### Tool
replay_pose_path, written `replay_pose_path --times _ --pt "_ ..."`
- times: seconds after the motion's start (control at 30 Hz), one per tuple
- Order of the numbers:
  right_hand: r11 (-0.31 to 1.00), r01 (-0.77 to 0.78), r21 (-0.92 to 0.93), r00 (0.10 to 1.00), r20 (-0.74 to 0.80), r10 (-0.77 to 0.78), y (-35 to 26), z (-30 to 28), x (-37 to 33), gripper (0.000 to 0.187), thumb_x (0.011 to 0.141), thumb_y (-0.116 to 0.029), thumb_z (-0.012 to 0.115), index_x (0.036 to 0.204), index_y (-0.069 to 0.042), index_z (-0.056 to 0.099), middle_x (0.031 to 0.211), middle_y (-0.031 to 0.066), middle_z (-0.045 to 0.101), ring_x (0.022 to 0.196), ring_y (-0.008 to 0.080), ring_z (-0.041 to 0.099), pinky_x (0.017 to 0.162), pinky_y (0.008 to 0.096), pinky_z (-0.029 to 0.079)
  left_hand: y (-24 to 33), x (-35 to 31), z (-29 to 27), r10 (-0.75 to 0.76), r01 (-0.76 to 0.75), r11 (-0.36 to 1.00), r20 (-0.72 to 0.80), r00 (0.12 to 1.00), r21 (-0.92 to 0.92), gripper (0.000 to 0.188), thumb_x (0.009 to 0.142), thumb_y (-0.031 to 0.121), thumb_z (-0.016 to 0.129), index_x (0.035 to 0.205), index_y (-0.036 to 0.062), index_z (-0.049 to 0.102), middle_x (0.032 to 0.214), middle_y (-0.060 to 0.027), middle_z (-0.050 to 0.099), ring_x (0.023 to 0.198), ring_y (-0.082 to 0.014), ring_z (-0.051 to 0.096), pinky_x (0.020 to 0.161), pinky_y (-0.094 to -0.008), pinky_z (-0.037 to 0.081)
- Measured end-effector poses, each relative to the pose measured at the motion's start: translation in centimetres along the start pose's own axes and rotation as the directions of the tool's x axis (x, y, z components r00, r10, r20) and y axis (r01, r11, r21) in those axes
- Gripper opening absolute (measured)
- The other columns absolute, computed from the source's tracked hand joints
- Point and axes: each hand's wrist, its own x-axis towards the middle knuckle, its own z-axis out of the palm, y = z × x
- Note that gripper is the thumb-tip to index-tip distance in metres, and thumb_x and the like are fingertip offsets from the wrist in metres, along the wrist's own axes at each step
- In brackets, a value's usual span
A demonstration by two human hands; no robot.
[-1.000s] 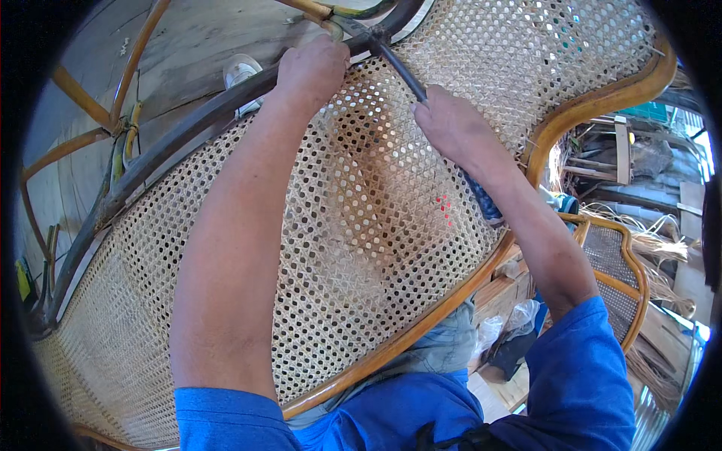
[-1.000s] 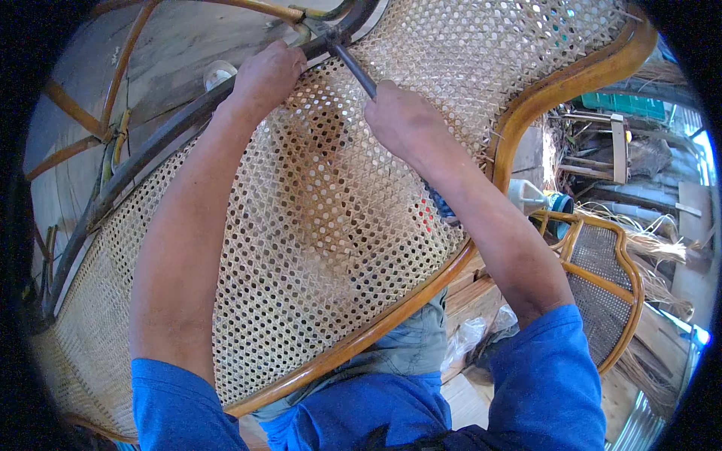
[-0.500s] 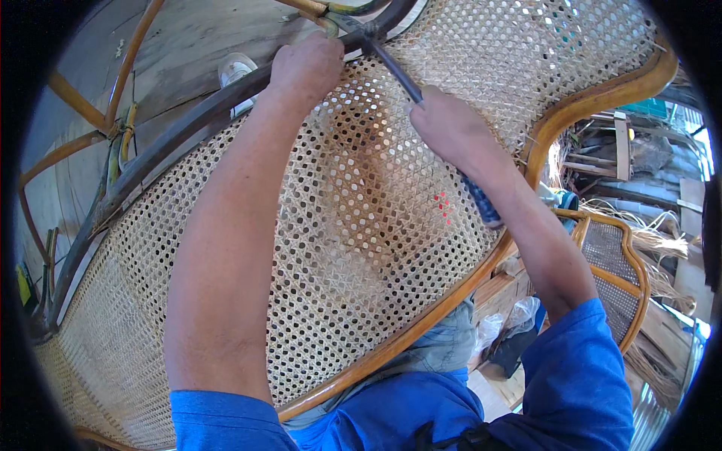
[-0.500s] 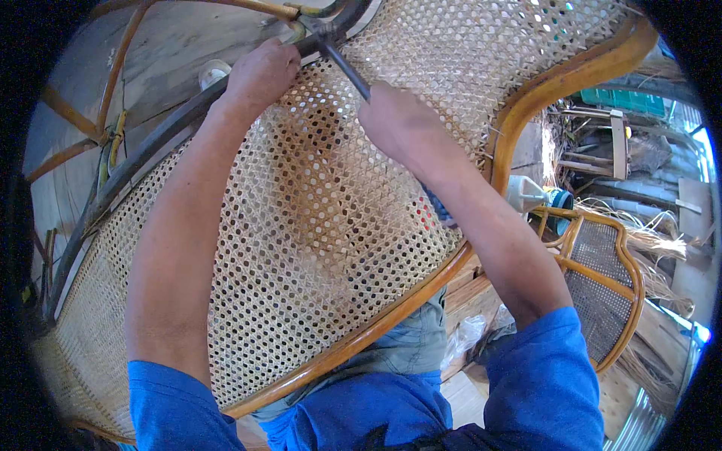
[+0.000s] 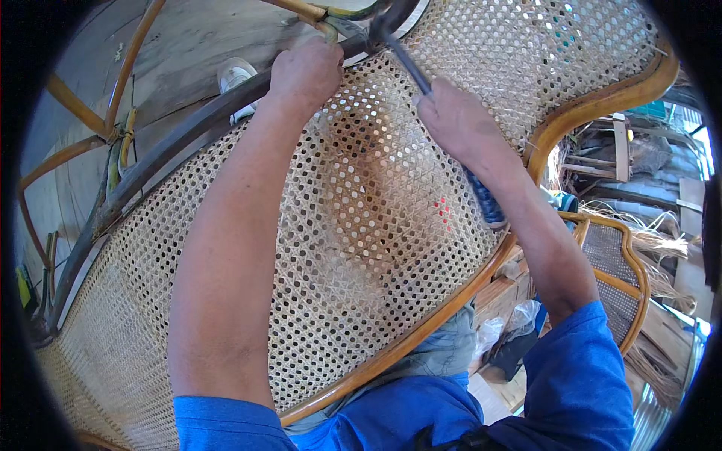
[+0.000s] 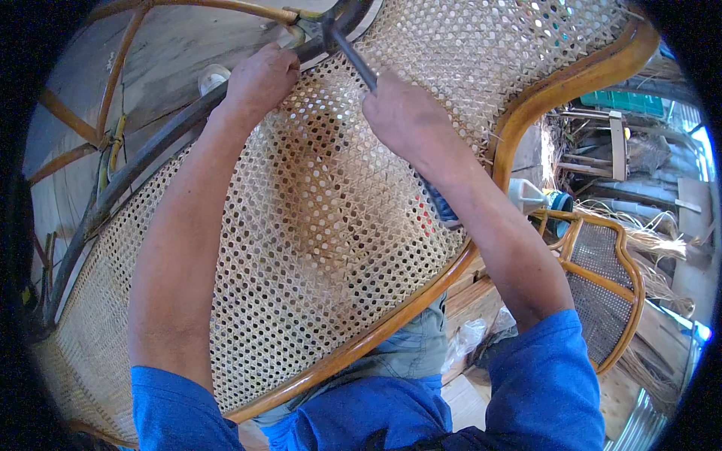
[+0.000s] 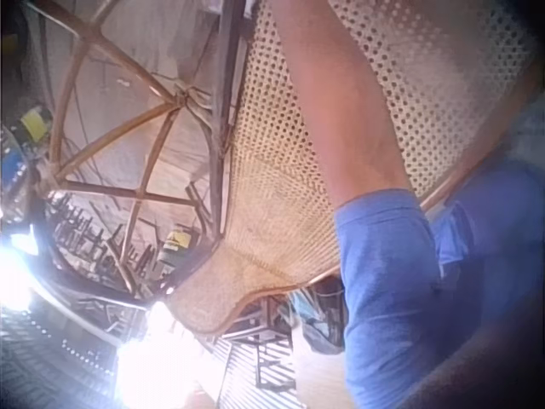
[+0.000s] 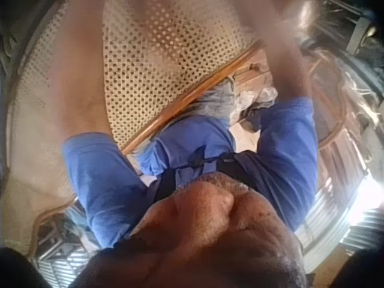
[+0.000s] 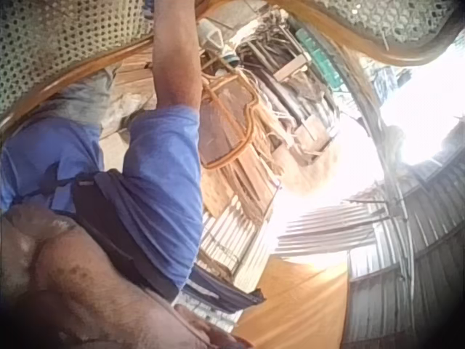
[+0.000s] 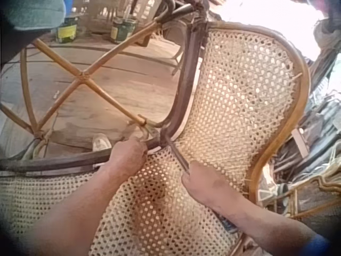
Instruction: Repairing the cane webbing of a chair using a hammer and cane strips.
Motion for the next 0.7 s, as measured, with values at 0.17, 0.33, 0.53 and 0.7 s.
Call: replay_pose_path --times 0.17,0.33,0.53,0.7 --pt "0.999 -0.041 0.001 0.998 0.045 0.041 0.2 0.6 0.0 0.038 0.089 -0.028 0.043 0.101 0.006 0.052 0.085 0.0308 0.062 0.083 0.0457 0.062 0.079 0.0511 0.047 -0.2 -0.1 0.2 -0.020 0.019 0.999 -0.014 1.000 -0.037 0.019 0.083 0.022 0.054 0.092 0.0123 0.067 0.096 -0.0139 0.061 0.090 -0.0347 0.061 0.079 -0.0451 0.049" --pt "0.999 -0.039 0.004 0.998 0.041 0.038 1.5 1.1 -0.3 0.036 0.090 -0.029 0.043 0.100 0.004 0.053 0.087 0.0309 0.062 0.086 0.0457 0.061 0.080 0.0520 0.047 0.8 0.3 -0.1 -0.009 0.009 1.000 0.009 1.000 0.015 0.022 0.085 0.018 0.050 0.094 0.0124 0.068 0.094 -0.0120 0.064 0.089 -0.0297 0.064 0.077 -0.0454 0.050" --pt "0.987 -0.052 0.151 0.993 0.108 0.036 2.1 1.8 -9.2 0.028 0.089 -0.032 0.051 0.093 -0.004 0.052 0.079 0.0195 0.061 0.077 0.0402 0.061 0.071 0.0490 0.047 -1.4 -2.0 -1.8 -0.073 0.053 0.950 -0.053 0.996 -0.307 0.021 0.085 0.022 0.054 0.094 0.0066 0.065 0.094 -0.0173 0.065 0.087 -0.0348 0.063 0.077 -0.0433 0.049" --pt "0.941 0.080 0.329 0.996 -0.048 -0.068 2.0 3.8 -20.1 0.023 0.084 -0.025 0.059 0.102 -0.010 0.053 0.086 0.0159 0.058 0.079 0.0349 0.060 0.067 0.0446 0.048 2.3 -11.4 -7.6 -0.391 0.444 0.775 0.211 0.896 -0.450 0.025 0.091 0.027 0.053 0.098 0.0045 0.063 0.085 -0.0193 0.065 0.079 -0.0351 0.063 0.070 -0.0410 0.049"
